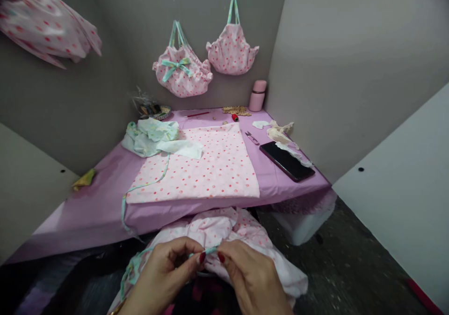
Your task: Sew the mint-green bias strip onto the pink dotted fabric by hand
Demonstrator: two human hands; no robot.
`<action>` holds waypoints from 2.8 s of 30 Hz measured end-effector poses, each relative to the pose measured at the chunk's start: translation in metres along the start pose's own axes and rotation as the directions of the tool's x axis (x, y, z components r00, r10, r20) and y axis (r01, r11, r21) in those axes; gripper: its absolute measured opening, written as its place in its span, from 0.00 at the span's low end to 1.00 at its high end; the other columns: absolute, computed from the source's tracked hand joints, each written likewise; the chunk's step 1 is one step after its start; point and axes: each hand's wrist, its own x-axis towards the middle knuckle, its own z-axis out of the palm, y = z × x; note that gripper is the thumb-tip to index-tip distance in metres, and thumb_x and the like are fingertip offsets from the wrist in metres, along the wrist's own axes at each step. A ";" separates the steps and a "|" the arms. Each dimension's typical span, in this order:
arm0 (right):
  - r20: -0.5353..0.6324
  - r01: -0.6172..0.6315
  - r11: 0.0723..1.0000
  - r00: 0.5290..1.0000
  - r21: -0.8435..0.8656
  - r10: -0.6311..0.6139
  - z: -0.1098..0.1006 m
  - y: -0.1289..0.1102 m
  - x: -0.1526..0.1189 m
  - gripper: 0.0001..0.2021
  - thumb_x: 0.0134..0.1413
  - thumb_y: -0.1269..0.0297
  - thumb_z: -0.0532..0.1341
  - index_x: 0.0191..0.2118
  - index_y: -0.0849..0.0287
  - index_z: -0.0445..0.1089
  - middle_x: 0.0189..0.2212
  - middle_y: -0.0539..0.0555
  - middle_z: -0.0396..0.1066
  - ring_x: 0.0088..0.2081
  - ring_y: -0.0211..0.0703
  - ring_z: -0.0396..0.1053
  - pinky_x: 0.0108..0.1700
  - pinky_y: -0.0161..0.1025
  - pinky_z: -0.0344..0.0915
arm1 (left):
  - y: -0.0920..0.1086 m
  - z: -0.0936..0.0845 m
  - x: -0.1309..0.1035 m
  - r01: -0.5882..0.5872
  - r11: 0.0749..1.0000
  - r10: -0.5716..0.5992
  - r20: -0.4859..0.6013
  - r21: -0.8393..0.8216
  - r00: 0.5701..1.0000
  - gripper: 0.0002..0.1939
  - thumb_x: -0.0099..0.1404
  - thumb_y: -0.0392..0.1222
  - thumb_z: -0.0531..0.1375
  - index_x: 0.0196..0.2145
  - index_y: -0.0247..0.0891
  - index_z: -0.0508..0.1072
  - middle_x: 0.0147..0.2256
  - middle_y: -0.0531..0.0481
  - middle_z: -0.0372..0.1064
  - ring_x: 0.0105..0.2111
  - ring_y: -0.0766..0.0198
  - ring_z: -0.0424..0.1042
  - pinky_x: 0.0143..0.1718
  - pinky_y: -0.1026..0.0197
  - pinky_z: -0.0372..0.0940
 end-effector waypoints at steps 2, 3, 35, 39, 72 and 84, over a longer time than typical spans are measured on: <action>0.060 0.005 1.000 0.998 0.014 -0.006 0.004 0.001 -0.001 0.11 0.60 0.72 0.50 0.36 0.55 0.69 0.24 0.48 0.71 0.27 0.37 0.71 0.30 0.29 0.64 | 0.000 0.000 0.000 0.003 1.000 -0.003 0.014 -0.012 1.000 0.11 0.59 0.43 0.57 0.29 0.33 0.75 0.22 0.50 0.69 0.22 0.66 0.64 0.23 0.67 0.57; 0.084 0.001 1.000 0.996 0.024 -0.003 0.006 0.002 -0.002 0.11 0.60 0.72 0.50 0.36 0.55 0.69 0.24 0.48 0.72 0.28 0.38 0.72 0.31 0.29 0.65 | 0.000 0.000 0.000 0.003 1.000 -0.003 0.021 -0.014 1.000 0.12 0.59 0.44 0.57 0.30 0.33 0.75 0.23 0.49 0.69 0.22 0.66 0.64 0.23 0.67 0.57; 0.127 -0.026 0.999 0.991 -0.029 0.029 0.006 0.000 0.001 0.14 0.56 0.73 0.51 0.40 0.59 0.74 0.32 0.54 0.78 0.34 0.42 0.76 0.35 0.33 0.70 | 0.004 0.000 -0.002 -0.044 0.999 0.044 0.029 0.016 0.999 0.11 0.61 0.40 0.56 0.33 0.34 0.77 0.25 0.48 0.73 0.24 0.64 0.68 0.25 0.67 0.61; 0.124 -0.113 0.992 0.985 -0.057 0.119 0.008 0.000 -0.001 0.14 0.58 0.70 0.50 0.45 0.59 0.70 0.29 0.53 0.78 0.30 0.42 0.75 0.32 0.33 0.69 | 0.010 -0.003 -0.004 -0.182 0.954 0.184 0.013 0.239 0.983 0.10 0.61 0.34 0.55 0.32 0.38 0.77 0.28 0.50 0.75 0.29 0.63 0.72 0.31 0.67 0.62; 0.082 -0.305 0.904 0.952 0.298 0.294 0.028 0.007 -0.004 0.17 0.62 0.58 0.47 0.51 0.59 0.60 0.16 0.43 0.57 0.16 0.35 0.56 0.18 0.31 0.52 | 0.007 0.005 -0.001 -0.060 0.997 0.061 0.020 -0.040 0.998 0.11 0.60 0.41 0.56 0.30 0.34 0.77 0.21 0.51 0.70 0.20 0.67 0.65 0.24 0.67 0.60; 0.150 -0.220 0.909 0.973 0.353 0.177 0.016 0.011 0.010 0.12 0.60 0.58 0.51 0.30 0.54 0.68 0.36 0.53 0.69 0.41 0.44 0.68 0.43 0.37 0.64 | 0.008 0.001 -0.005 -0.126 0.988 0.123 0.037 0.085 0.992 0.09 0.60 0.38 0.56 0.30 0.36 0.76 0.23 0.51 0.70 0.22 0.67 0.66 0.25 0.68 0.60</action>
